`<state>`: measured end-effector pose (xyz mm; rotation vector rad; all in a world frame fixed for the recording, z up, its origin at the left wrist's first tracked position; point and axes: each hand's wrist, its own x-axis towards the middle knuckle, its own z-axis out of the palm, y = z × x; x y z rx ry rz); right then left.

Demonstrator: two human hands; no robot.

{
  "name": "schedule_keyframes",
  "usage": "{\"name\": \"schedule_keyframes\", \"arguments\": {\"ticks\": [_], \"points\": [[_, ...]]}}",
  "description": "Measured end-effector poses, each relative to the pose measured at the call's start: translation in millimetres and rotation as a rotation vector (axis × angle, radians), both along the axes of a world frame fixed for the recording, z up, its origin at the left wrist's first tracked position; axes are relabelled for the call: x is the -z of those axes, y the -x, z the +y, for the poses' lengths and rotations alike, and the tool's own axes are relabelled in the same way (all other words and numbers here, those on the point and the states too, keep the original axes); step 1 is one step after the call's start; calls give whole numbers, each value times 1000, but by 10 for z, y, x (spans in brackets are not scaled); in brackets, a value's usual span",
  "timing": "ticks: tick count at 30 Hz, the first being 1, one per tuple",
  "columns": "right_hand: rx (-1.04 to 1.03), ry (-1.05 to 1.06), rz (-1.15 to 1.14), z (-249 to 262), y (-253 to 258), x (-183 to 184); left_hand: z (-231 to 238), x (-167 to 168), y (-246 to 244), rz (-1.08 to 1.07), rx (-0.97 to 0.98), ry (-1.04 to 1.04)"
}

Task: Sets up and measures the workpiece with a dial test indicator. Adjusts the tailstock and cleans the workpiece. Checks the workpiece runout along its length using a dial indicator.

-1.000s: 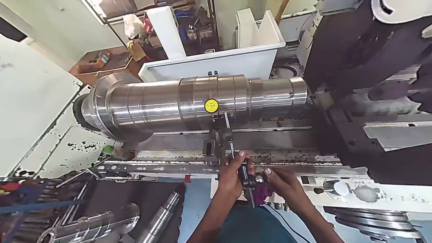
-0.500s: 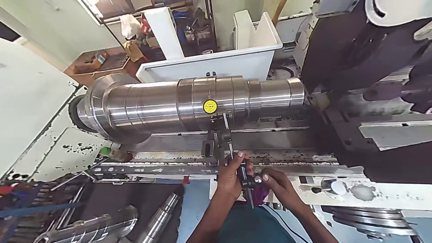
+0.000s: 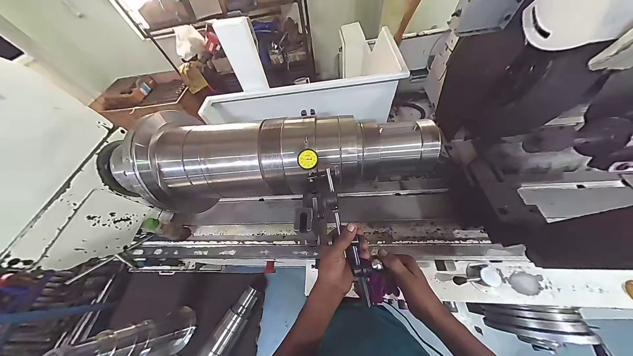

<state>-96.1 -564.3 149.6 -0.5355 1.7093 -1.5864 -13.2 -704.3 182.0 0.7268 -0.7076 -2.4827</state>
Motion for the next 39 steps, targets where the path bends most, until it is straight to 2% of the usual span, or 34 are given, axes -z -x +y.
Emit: {"name": "schedule_keyframes", "arguments": {"ticks": [4,7,11,19,24,29,31,35,37,39], "points": [[-148,266,724,1,256,350,6,13,-6,6,-7,6],[-115,360,982,-142,343,474,4,14,-4,7,0,-6],[-12,417,917,-237,279,516,-4,2,11,-1,-14,-24],[55,279,577,-192,84,377,22,0,12,-27,-20,5],[64,86,372,-164,46,207,42,7,28,-45,-28,-1],[24,-205,99,-163,-24,34,57,44,-42,-126,-11,23],[-74,-244,104,-144,108,-40,51,36,21,-112,-17,25],[-292,-229,379,-66,284,-132,50,29,-1,-93,-40,30],[-321,-183,477,-49,347,-170,59,30,-24,-87,-56,37],[-238,-84,508,-88,373,-200,74,24,-43,-105,-71,67]]}}
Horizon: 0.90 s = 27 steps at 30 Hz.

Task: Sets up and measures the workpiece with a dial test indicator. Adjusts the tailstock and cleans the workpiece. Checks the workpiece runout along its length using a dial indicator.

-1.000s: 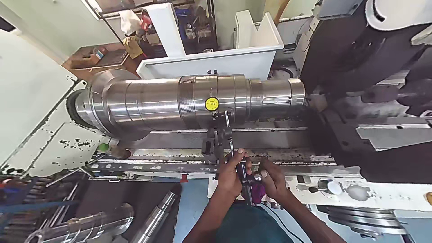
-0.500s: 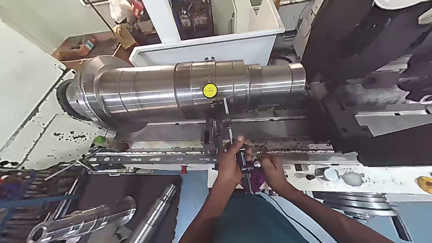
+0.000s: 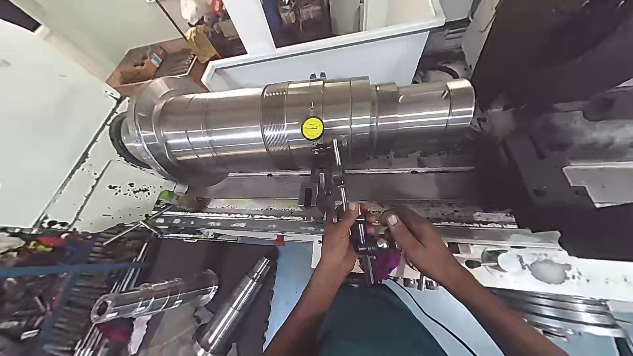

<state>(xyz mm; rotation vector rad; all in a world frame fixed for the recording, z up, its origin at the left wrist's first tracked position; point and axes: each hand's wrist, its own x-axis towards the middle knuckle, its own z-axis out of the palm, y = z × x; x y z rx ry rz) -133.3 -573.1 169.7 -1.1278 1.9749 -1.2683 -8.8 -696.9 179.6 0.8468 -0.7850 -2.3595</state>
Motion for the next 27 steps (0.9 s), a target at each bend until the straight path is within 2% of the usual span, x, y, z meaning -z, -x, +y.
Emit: {"name": "schedule_keyframes", "arguments": {"ticks": [3,5,9,13,19,23,27], "points": [[112,207,144,-137,-22,-131,38,7,-61,-4,-44,70],[129,260,257,-232,-95,-259,84,71,-158,-7,-61,146],[158,180,435,-483,-317,-526,78,292,-385,18,8,326],[347,54,518,-754,-535,-623,-103,416,-598,16,208,449],[590,40,552,-1028,-855,-592,-620,601,-947,70,525,477],[724,19,634,-1147,-1009,-577,-969,752,-1113,43,619,524],[766,-6,730,-1217,-1076,-562,-1202,794,-1226,49,655,526]]}}
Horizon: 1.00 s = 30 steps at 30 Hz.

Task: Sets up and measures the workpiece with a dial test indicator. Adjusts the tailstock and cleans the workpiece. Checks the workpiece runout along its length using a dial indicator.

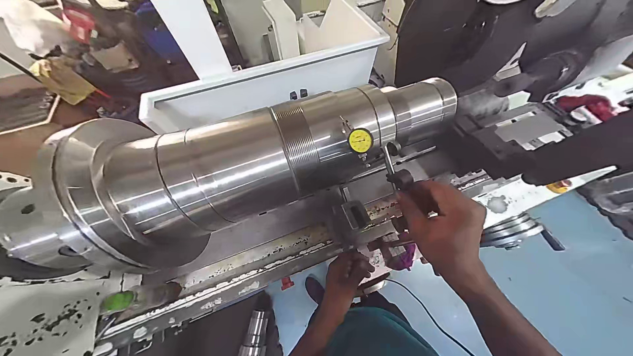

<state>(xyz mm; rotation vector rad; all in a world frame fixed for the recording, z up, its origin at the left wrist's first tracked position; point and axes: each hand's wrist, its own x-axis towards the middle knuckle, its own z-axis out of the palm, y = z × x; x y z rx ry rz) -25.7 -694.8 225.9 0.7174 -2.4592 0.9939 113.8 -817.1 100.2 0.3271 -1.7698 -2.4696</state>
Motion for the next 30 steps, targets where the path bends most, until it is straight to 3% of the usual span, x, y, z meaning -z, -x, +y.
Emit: {"name": "schedule_keyframes", "arguments": {"ticks": [5,13,30], "points": [[35,-47,49,-43,-40,-12,-133,65,-38,37,3,-2],[89,7,-80,-44,-108,-28,-194,56,7,58,-3,-61],[55,23,113,-79,-65,90,-231,106,-55,53,-63,-123]]}}
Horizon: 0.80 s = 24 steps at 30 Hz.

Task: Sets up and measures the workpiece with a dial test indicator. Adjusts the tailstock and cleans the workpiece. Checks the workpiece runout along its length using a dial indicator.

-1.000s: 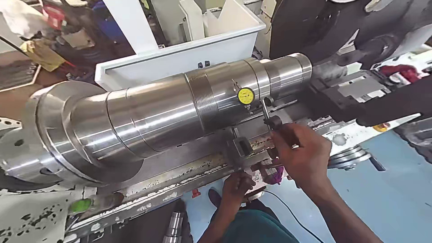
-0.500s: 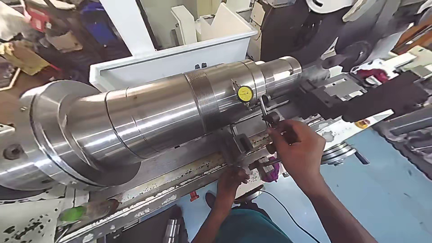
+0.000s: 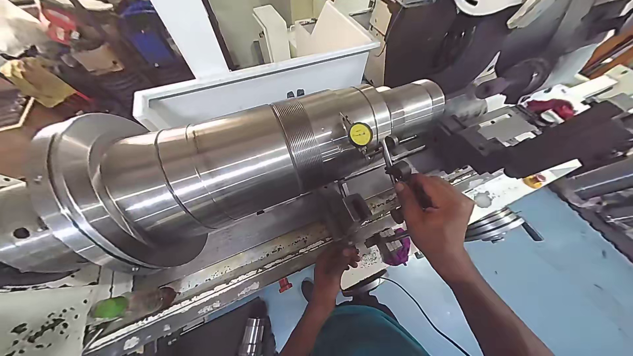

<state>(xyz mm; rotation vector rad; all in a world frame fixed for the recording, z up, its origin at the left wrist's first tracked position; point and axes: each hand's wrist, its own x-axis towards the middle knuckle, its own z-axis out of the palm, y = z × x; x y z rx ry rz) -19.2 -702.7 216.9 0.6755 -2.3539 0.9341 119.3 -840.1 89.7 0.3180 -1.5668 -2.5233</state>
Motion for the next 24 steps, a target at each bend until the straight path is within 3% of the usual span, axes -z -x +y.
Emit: {"name": "schedule_keyframes", "arguments": {"ticks": [14,19,24], "points": [[19,-8,-66,-15,-27,-13,-10,12,42,-1,15,8],[54,86,-120,-26,-63,26,-41,13,56,14,24,31],[45,57,-23,-34,-28,54,-61,13,51,-4,12,24]]}}
